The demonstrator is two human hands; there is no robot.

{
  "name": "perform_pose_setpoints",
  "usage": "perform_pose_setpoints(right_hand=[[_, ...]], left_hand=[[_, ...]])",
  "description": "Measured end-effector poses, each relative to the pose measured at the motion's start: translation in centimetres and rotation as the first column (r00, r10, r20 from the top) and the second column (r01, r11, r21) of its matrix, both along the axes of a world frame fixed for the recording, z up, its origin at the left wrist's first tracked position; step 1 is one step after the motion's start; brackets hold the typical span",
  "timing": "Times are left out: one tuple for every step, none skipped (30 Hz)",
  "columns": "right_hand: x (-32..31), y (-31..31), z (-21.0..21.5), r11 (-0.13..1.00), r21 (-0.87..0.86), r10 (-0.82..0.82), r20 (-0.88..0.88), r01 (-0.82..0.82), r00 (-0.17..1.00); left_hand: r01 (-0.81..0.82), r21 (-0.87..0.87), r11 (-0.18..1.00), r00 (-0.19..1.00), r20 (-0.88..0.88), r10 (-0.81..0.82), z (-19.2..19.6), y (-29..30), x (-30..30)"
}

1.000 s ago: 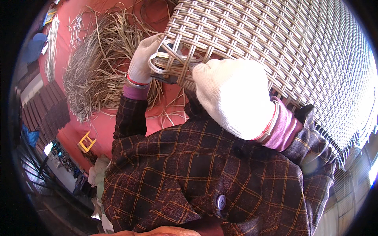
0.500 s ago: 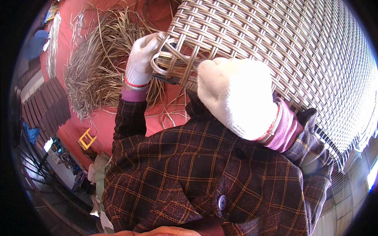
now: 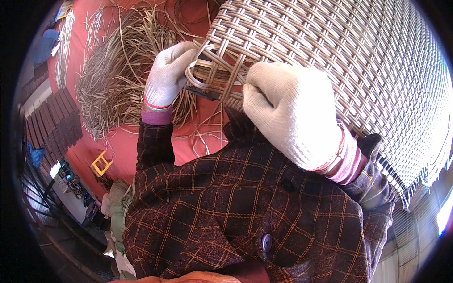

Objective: The person weaves thin strips of material into a large rectangular basket frame, threading each strip through the vertical ribs and pulling it taut. The person repeatedly adjusts the woven section and continues adding strips along the edge of the basket.

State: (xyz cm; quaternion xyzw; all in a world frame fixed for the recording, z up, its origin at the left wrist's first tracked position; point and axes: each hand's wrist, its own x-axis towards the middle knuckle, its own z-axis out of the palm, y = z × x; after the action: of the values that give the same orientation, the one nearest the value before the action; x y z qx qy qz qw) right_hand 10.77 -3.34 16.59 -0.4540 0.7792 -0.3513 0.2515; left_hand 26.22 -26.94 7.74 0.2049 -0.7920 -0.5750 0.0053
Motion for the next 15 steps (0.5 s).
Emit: perform_pose_setpoints(right_hand=[[0.0,0.0,0.0,1.000,0.005,0.018,-0.017,-0.018,1.000],[0.1,0.0,-0.1,0.999,0.013,0.036,-0.034,-0.036,0.999],[0.1,0.0,-0.2,0.999,0.000,0.040,-0.062,-0.040,0.997],[0.3,0.0,-0.3,0.999,-0.014,0.044,-0.090,-0.046,0.995],[0.4,0.0,-0.5,0.998,-0.031,0.049,-0.120,-0.053,0.992],[0.5,-0.1,-0.8,0.998,-0.061,0.022,-0.133,-0.031,0.991],[0.5,0.0,-1.0,0.997,-0.073,0.017,-0.143,-0.027,0.990],[0.5,0.0,-1.1,0.997,-0.075,0.018,-0.153,-0.030,0.988],[0.4,0.0,-1.2,0.996,-0.081,0.026,-0.165,-0.040,0.986],[0.4,0.0,-1.2,0.995,-0.078,0.040,-0.192,-0.056,0.981],[0.3,-0.1,-1.1,0.994,-0.077,0.058,-0.221,-0.077,0.974],[0.3,-0.1,-1.0,0.992,-0.084,0.071,-0.244,-0.094,0.967],[0.3,-0.4,-0.6,0.990,-0.103,0.064,-0.296,-0.099,0.953],[0.4,-0.6,-0.4,0.986,-0.131,0.054,-0.342,-0.105,0.938],[1.1,-1.1,0.3,0.986,-0.121,0.059,-0.367,-0.111,0.928]], left_hand=[[-0.005,-0.012,1.000,0.999,0.042,0.005,0.2,0.1,0.0],[0.017,0.004,1.000,0.997,0.070,-0.018,0.4,0.1,0.0],[0.014,0.021,1.000,0.997,0.074,-0.015,0.6,0.1,-0.1],[0.006,0.009,1.000,0.998,0.066,-0.006,0.8,0.2,-0.1],[-0.035,0.079,0.996,0.999,0.040,0.032,1.0,0.4,-0.2],[-0.079,0.123,0.989,0.997,0.004,0.080,1.2,0.7,-0.2],[-0.124,0.151,0.981,0.992,-0.002,0.126,1.3,1.0,-0.2],[-0.179,0.212,0.961,0.983,0.009,0.181,1.4,1.2,-0.1],[-0.239,0.252,0.938,0.971,0.049,0.234,1.5,1.4,-0.1],[-0.313,0.291,0.904,0.950,0.082,0.302,1.6,1.6,0.1],[-0.279,0.322,0.905,0.960,0.083,0.267,1.6,1.6,0.2],[-0.258,0.356,0.898,0.966,0.074,0.248,1.5,1.6,0.3],[-0.204,0.408,0.890,0.977,0.027,0.212,1.6,1.4,0.6],[-0.189,0.439,0.878,0.979,0.009,0.206,1.4,1.4,0.6],[-0.210,0.444,0.871,0.975,0.030,0.220,1.8,0.8,1.2]])
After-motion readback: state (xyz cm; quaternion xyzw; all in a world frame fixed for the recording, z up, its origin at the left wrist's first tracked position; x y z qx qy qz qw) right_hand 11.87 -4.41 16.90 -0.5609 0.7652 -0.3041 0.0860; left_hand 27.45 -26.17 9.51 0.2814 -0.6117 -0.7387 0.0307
